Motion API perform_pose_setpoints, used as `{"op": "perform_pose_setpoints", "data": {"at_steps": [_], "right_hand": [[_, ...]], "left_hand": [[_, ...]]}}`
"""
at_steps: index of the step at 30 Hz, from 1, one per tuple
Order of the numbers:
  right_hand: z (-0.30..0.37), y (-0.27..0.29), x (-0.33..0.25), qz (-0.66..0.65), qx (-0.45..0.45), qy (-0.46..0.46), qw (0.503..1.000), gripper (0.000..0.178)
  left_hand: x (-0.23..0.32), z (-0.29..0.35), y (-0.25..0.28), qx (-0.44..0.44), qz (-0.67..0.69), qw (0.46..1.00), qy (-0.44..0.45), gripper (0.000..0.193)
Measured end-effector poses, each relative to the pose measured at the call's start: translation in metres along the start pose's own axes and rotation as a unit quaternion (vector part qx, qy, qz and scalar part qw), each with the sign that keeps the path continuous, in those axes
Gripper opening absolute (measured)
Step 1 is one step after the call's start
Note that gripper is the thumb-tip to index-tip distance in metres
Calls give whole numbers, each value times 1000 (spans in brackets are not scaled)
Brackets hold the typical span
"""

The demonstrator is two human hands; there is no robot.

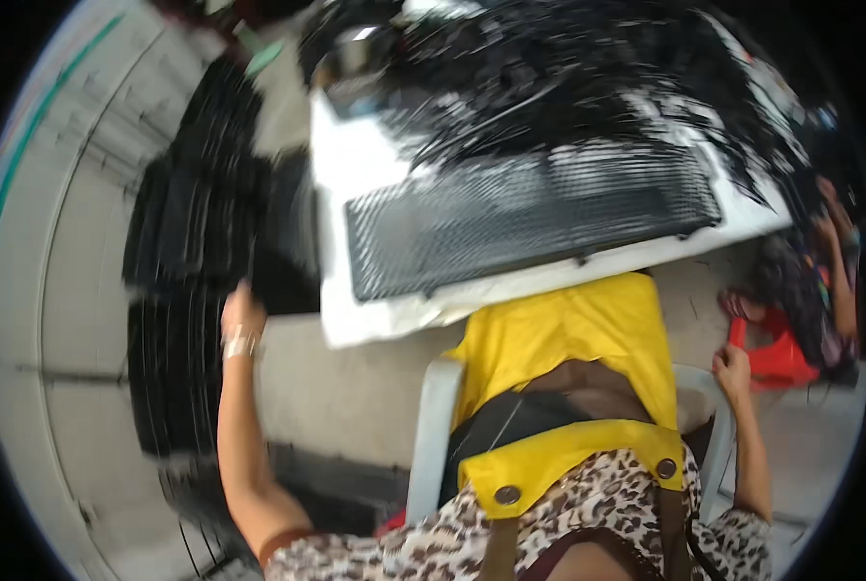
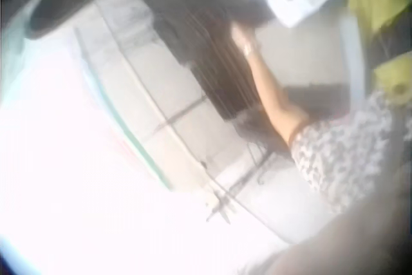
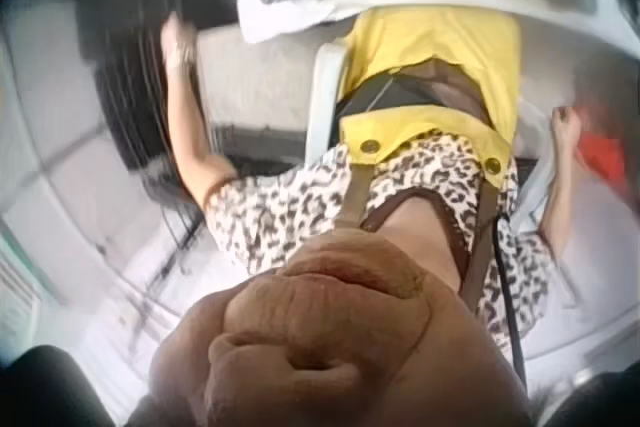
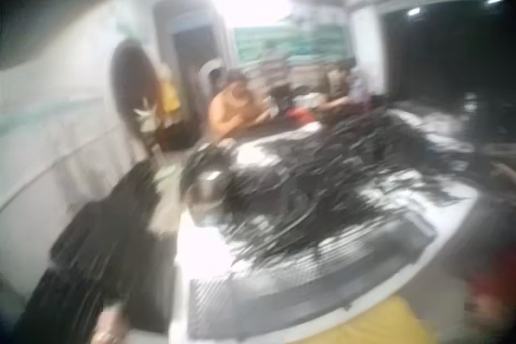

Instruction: Assembling metal mesh components onto a frame by hand.

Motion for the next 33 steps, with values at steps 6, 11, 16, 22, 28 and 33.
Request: {"op": "perform_pose_setpoints", "data": {"at_steps": [6, 11, 16, 22, 28, 33], "right_hand": [[-2, -8, -11, -12, 30, -31, 999, 12], [3, -16, -8, -3, -8, 8, 1000, 11], [-12, 7, -61, -30, 137, 156, 978, 10], [-23, 18, -175, -147, 203, 425, 870, 11], [-4, 31, -278, -289, 143, 537, 780, 12], [19, 38, -362, -326, 49, 595, 733, 15]], "left_hand": [[-73, 70, -24, -101, -38, 987, 122, 24], [-49, 111, -48, -154, -6, 979, 136, 21], [-61, 113, -30, -324, 532, 725, 292, 24], [-129, 90, -74, -77, 555, 692, 456, 15], [-137, 135, -79, -124, 636, 580, 494, 15], [-98, 163, -62, -99, 627, 567, 525, 16]]}}
Point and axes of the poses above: each hand's wrist, its own z-axis away from the middle knuckle, its own y-axis out of the back of the hand, x = y × z, the point moved 3 cm from there along -z, towards the middle knuckle, and after that the axes turned 11 degrees about z, right-handed, at the moved point
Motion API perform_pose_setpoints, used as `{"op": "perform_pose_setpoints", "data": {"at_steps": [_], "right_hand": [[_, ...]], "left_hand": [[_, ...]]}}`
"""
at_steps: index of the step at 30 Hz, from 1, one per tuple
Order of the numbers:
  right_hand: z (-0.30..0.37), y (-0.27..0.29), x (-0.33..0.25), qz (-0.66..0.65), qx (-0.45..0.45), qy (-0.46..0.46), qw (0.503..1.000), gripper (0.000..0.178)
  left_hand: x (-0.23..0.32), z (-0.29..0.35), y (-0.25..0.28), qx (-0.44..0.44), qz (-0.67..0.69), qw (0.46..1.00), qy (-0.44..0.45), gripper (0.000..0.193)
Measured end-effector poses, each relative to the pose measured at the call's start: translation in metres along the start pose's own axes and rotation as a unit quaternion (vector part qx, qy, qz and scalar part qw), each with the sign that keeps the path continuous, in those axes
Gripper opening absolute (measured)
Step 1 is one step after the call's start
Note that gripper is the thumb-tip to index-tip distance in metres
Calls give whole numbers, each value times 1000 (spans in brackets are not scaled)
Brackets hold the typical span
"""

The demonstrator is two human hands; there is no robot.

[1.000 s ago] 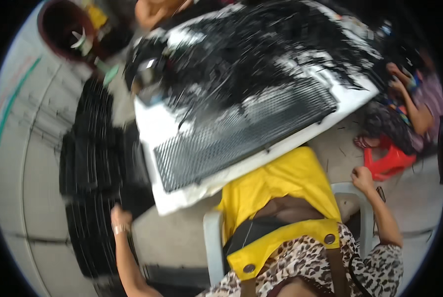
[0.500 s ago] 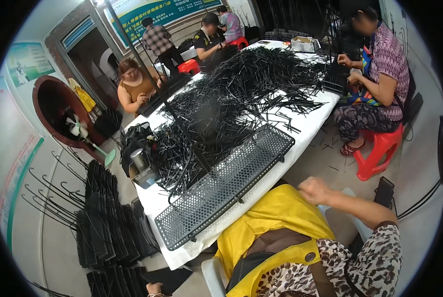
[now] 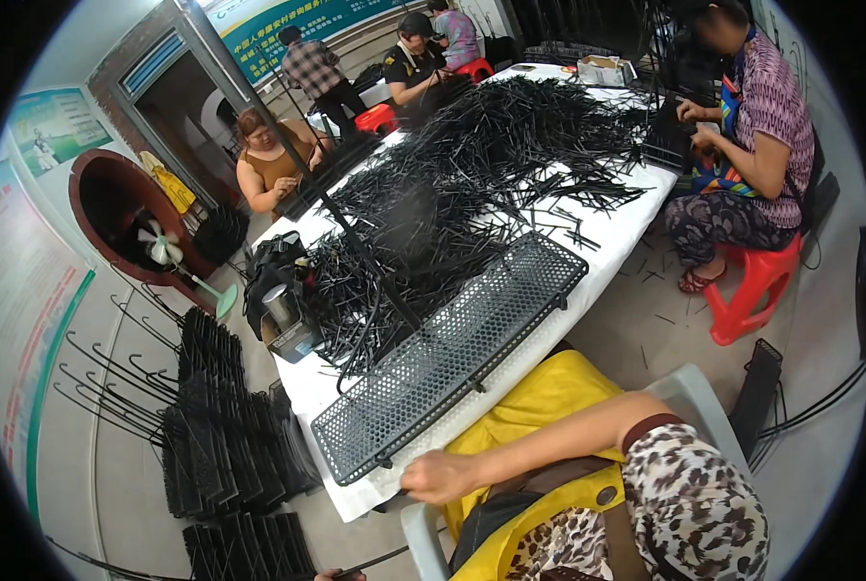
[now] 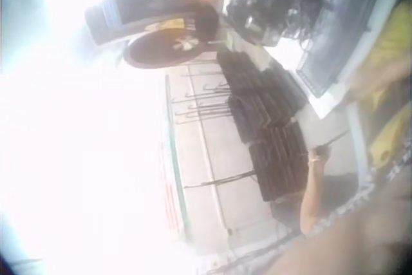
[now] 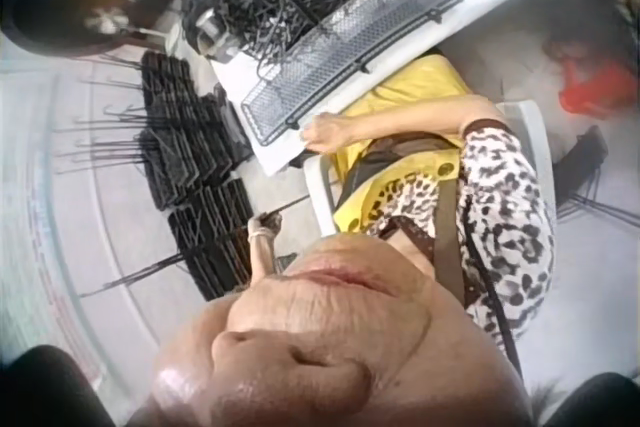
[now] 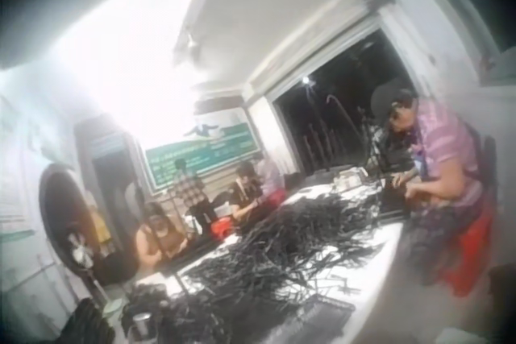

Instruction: Assembling metal mesh components onto a frame by hand.

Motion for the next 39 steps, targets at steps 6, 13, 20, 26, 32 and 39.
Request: {"op": "perform_pose_setpoints", "data": {"at_steps": [6, 13, 20, 26, 32, 39], "right_hand": [[-42, -49, -51, -64, -46, 107, 991, 17], [-63, -86, -91, -56, -142, 164, 975, 17], [-72, -64, -79, -122, 75, 51, 988, 9], [-68, -3, -49, -228, 119, -134, 957, 17], [-42, 61, -34, -411, 233, -184, 862, 18], [25, 92, 8, -548, 335, -215, 736, 21]], "left_hand": [[-8, 111, -59, -39, -36, 999, 4, 21], [14, 145, -73, -94, -34, 995, -8, 30], [39, 224, -125, -127, -164, 970, -129, 36], [45, 178, -155, -222, -224, 840, -442, 33], [29, 87, -136, -300, -354, 771, -435, 27], [-7, 130, -174, -301, -367, 816, -330, 30]]}}
Point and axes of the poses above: each hand's wrist, its own z-axis away from the middle knuckle, its own y-axis out of the back of the hand, x = y × z, the point moved 3 cm from there along -z, towards the middle knuckle, and after that the axes turned 11 degrees about z, right-handed, at the moved point
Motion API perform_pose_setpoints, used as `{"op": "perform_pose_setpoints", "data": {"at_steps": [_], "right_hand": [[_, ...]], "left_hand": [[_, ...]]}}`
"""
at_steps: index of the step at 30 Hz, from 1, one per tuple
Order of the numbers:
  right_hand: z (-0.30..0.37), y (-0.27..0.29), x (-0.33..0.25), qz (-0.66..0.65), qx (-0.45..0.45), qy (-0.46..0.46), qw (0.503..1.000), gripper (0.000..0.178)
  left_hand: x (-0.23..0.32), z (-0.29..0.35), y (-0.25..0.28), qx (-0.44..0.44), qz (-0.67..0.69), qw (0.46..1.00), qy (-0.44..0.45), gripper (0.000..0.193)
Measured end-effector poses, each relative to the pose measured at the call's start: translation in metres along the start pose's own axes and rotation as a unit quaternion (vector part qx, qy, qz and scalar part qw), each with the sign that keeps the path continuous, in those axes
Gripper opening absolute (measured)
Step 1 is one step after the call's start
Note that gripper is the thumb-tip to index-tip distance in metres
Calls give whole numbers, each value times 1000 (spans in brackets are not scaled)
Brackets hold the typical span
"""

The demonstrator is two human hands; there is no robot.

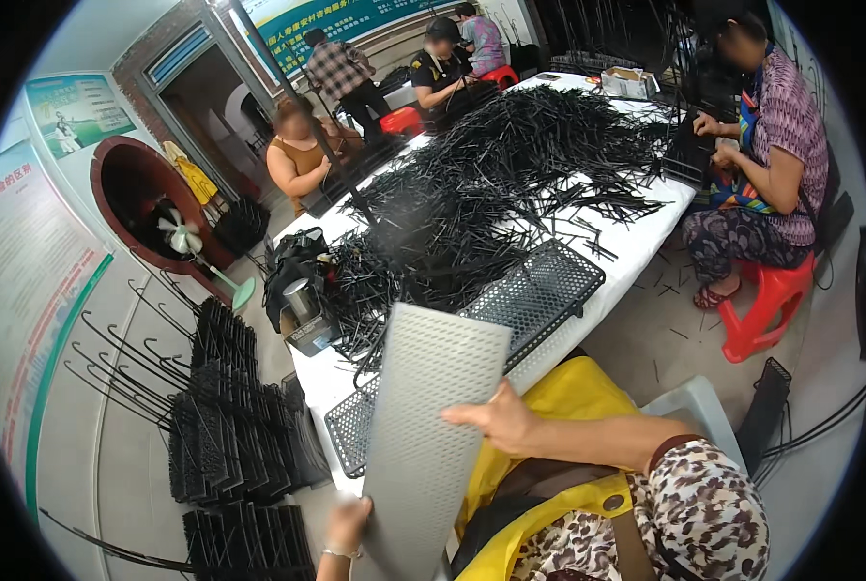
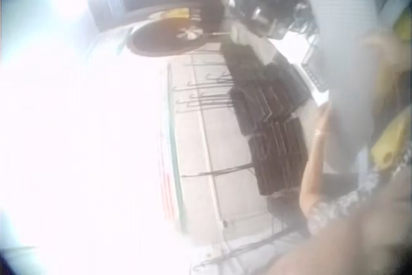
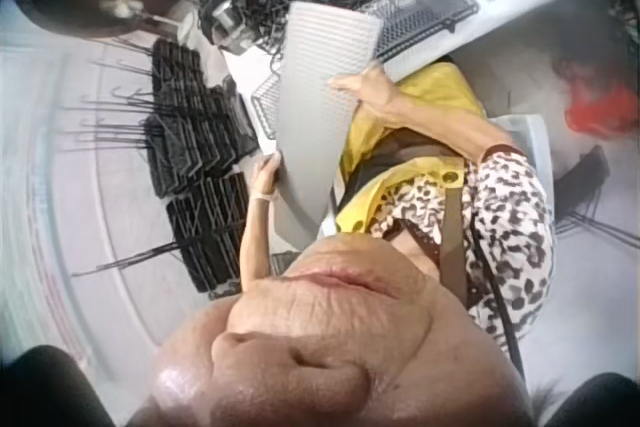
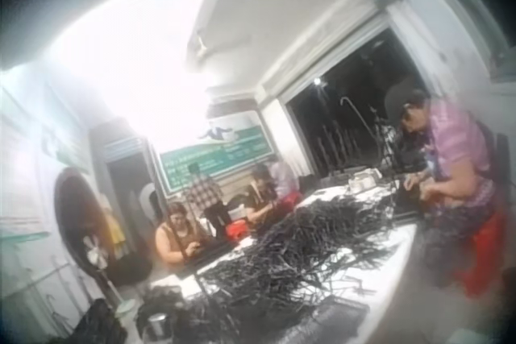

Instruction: Assembling metal mesh components onto a frame by hand.

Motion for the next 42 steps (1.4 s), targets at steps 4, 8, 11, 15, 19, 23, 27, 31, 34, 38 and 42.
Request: {"op": "perform_pose_setpoints", "data": {"at_steps": [4, 8, 11, 15, 19, 23, 27, 31, 34, 38, 42], "right_hand": [[27, 58, -17, -34, 88, -25, 995, 28], [62, 100, -48, -164, 135, -58, 976, 34], [85, 156, -36, -172, 198, -71, 962, 33], [110, 178, -42, -284, 248, -97, 921, 32], [134, 155, -33, -330, 232, -121, 907, 32], [144, 154, -27, -305, 278, -107, 905, 32], [151, 168, -20, -308, 340, -124, 880, 32], [152, 196, -29, -285, 395, -106, 867, 29], [156, 218, -48, -289, 426, -92, 852, 26], [171, 248, -70, -258, 458, -69, 848, 19], [178, 269, -97, -223, 522, -34, 823, 17]], "left_hand": [[23, -11, -44, -32, -35, 999, 9, 32], [67, -11, -103, -71, -199, 976, -44, 38], [86, -18, -149, -127, -229, 962, -82, 41], [106, -32, -210, -180, -247, 947, -96, 46], [114, -43, -266, -241, -268, 922, -140, 43], [110, -53, -318, -287, -281, 908, -118, 43], [103, -50, -351, -302, -267, 911, -82, 40], [112, -51, -373, -361, -287, 878, -128, 40], [133, -54, -378, -379, -332, 827, -250, 35], [158, -108, -345, -169, -387, 770, -478, 24], [185, -156, -301, -41, -502, 655, -563, 25]]}}
Point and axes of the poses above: each hand's wrist, its own z-axis away from the middle knuckle, its own y-axis out of the back of the hand, x = y × z, the point moved 3 cm from there along -z, towards the middle knuckle, and after that the axes turned 11 degrees about z, right-handed, at the moved point
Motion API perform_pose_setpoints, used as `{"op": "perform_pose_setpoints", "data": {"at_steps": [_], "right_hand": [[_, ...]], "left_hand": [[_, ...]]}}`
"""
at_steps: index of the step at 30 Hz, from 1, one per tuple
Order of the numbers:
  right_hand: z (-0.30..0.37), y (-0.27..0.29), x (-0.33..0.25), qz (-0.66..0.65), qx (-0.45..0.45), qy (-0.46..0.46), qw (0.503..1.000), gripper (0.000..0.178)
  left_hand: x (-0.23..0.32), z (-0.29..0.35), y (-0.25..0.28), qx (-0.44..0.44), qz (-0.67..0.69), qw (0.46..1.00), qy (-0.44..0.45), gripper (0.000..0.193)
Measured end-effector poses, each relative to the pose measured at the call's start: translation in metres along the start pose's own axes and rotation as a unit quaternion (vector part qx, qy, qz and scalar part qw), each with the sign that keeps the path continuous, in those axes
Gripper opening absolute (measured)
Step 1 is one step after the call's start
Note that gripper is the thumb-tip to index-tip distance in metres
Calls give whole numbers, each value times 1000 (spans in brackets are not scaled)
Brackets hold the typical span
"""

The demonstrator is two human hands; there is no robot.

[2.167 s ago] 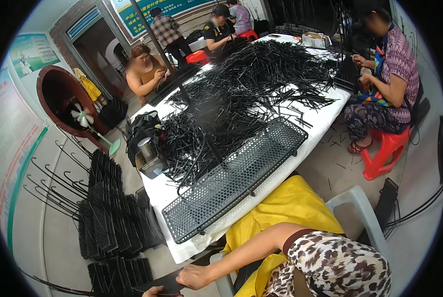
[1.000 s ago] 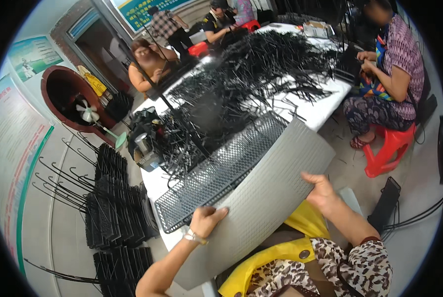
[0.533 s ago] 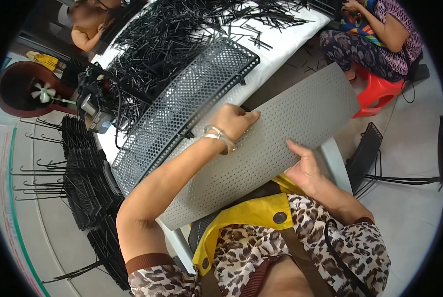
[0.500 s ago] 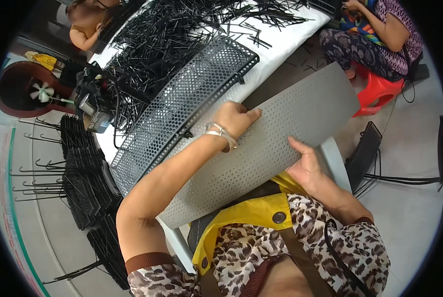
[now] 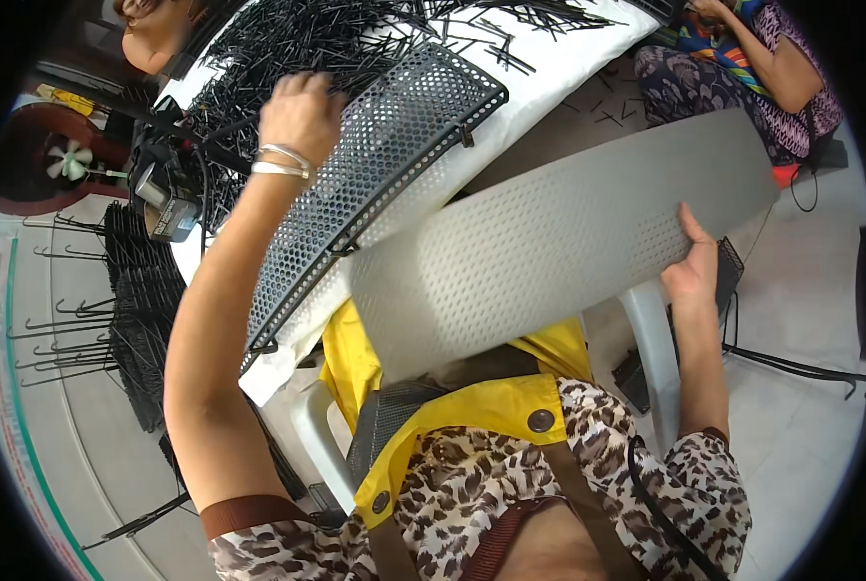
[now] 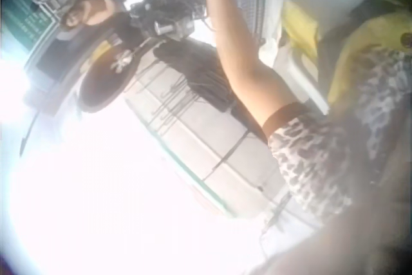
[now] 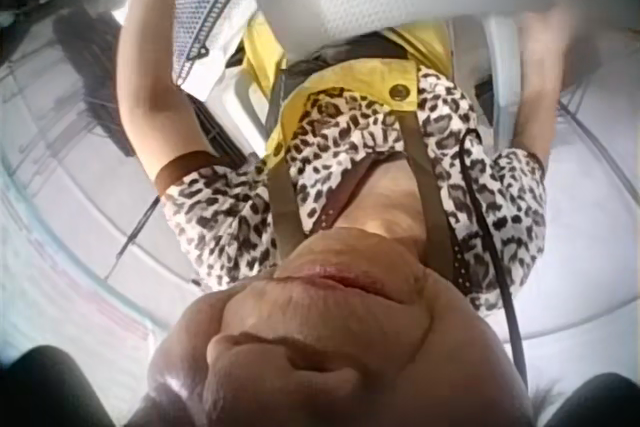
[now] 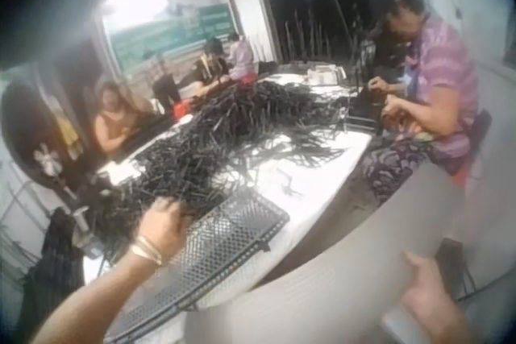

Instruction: Assembling metal mesh components onto a frame by hand.

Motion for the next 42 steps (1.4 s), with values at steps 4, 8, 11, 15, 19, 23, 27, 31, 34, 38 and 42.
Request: {"op": "perform_pose_setpoints", "data": {"at_steps": [4, 8, 11, 15, 19, 23, 27, 31, 34, 38, 42], "right_hand": [[-12, 23, -31, -19, 5, 51, 998, 18], [-11, 49, -64, 29, 107, 147, 983, 24], [-19, 75, -82, 23, 114, 187, 976, 21], [-32, 101, -104, 35, 142, 197, 969, 22], [-35, 104, -113, 61, 164, 228, 958, 23], [-41, 113, -113, 91, 167, 258, 947, 24], [-54, 134, -110, 170, 142, 330, 918, 28], [-59, 155, -103, 280, 125, 375, 875, 34], [-71, 158, -91, 262, 144, 353, 887, 36], [-60, 110, -67, -59, 195, 142, 969, 30], [-76, 121, -62, -9, 174, 172, 970, 25]], "left_hand": [[-40, -5, 1, -153, -82, 975, 141, 26], [-41, -16, 1, -200, -90, 954, 207, 36], [-40, -17, 1, -182, -85, 943, 264, 43], [-31, -12, 7, -151, -112, 948, 256, 41], [-16, -6, 6, -119, -97, 971, 185, 41], [-7, 4, 1, -97, -70, 985, 122, 41], [5, 7, 3, -59, -22, 998, 33, 38], [11, 7, 4, -72, -31, 997, 11, 33], [15, 5, 6, -29, 9, 999, -45, 37], [10, 9, 5, -35, 11, 998, -47, 36], [14, 9, 6, -35, 28, 997, -58, 34]]}}
Point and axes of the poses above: each hand's wrist, its own z-axis away from the middle knuckle, its own y-axis out of the back of the hand, x = y × z, the point moved 3 cm from there along -z, towards the middle knuckle, and after that the axes turned 11 degrees about z, right-handed, at the moved point
